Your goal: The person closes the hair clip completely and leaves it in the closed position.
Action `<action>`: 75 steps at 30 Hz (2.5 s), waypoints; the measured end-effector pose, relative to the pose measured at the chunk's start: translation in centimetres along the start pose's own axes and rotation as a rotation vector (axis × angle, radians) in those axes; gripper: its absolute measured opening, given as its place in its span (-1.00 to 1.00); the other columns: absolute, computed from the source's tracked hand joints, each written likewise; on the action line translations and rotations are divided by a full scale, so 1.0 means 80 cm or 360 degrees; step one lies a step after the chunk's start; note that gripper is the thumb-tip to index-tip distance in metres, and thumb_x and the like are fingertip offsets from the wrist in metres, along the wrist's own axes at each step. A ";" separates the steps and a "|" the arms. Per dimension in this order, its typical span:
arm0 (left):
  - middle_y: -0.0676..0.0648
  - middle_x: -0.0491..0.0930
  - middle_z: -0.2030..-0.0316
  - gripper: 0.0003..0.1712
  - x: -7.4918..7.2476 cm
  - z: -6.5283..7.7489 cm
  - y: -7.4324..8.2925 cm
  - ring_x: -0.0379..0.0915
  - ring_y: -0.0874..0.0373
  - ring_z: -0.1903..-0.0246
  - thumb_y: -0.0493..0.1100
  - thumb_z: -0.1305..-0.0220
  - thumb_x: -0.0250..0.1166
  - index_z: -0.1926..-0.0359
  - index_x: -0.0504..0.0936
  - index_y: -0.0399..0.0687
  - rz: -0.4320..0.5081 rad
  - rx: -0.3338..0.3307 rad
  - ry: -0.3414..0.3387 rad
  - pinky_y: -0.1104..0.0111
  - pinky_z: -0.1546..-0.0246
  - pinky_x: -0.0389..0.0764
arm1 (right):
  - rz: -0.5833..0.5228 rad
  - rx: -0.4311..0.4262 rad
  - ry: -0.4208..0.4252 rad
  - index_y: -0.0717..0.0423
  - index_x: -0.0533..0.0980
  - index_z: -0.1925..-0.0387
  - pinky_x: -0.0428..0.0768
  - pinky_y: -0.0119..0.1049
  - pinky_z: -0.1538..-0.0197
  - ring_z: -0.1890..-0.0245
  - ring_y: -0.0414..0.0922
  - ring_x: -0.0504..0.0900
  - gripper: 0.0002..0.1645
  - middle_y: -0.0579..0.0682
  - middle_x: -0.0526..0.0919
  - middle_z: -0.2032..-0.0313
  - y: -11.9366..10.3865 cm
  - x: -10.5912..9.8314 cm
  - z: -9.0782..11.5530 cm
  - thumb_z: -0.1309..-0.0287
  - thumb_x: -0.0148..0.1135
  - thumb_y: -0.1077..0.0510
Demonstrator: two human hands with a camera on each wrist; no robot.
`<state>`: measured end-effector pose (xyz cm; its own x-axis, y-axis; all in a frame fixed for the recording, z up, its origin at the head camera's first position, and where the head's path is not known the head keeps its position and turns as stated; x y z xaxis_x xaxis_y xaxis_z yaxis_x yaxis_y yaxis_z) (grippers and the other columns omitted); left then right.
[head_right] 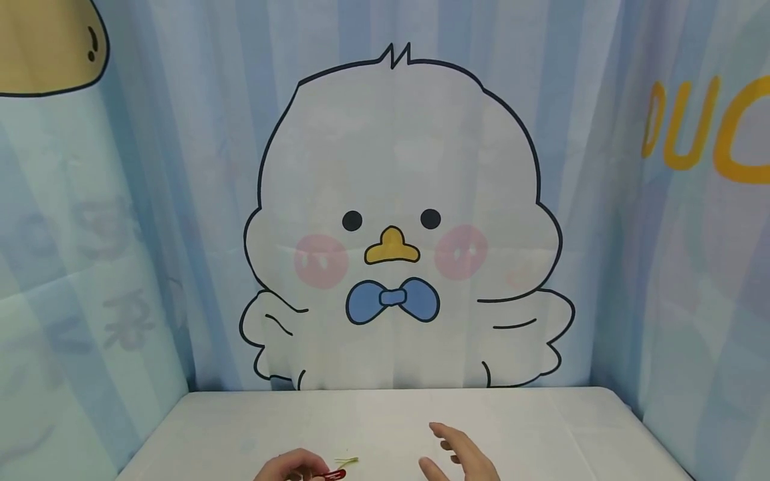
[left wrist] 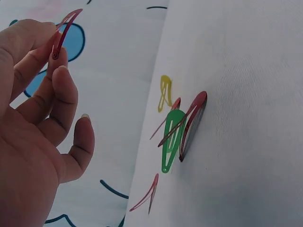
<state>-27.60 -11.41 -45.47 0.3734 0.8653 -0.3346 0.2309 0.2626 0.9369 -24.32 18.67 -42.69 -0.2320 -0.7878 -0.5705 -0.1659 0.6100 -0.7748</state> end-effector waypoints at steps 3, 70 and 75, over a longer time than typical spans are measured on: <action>-0.03 0.59 0.33 -0.82 0.006 -0.002 0.003 0.46 0.06 0.33 -0.15 -0.31 0.37 0.19 0.69 -0.18 0.0010 -0.0056 0.0035 0.30 0.30 0.47 | -0.0031 -0.0028 0.0007 0.04 0.59 -0.12 0.62 -0.19 0.09 0.07 -0.07 0.65 -0.41 -0.07 0.66 0.02 -0.005 0.004 0.001 -0.14 0.45 -0.16; -0.03 0.62 0.33 -0.87 0.064 -0.014 0.044 0.54 0.11 0.36 -0.25 -0.34 0.31 0.16 0.66 -0.24 0.0242 0.0107 0.0113 0.38 0.29 0.54 | -0.0664 -0.0247 -0.0233 0.24 0.60 0.37 0.61 -0.31 0.39 0.52 -0.24 0.62 -0.87 -0.15 0.65 0.51 -0.047 0.067 0.014 -0.20 0.39 0.25; -0.03 0.63 0.34 -0.84 0.066 -0.015 0.040 0.53 0.09 0.36 -0.21 -0.31 0.33 0.15 0.68 -0.20 0.0280 0.0014 0.0134 0.38 0.31 0.51 | -0.0734 -0.0130 -0.0287 0.28 0.59 0.36 0.59 -0.33 0.38 0.50 -0.22 0.59 -0.84 -0.06 0.64 0.49 -0.045 0.066 0.013 -0.21 0.38 0.23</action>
<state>-25.97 -5.52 -44.13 0.3321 0.9303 -0.1559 0.1769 0.1010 0.9790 -23.92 12.18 -43.21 0.0512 -0.9748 -0.2171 -0.2883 0.1937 -0.9377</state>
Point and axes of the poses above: each hand's wrist, its own z-axis away from the middle knuckle, its own x-axis out of the palm, y = z × x, the point moved 4 cm from there along -z, towards the middle knuckle
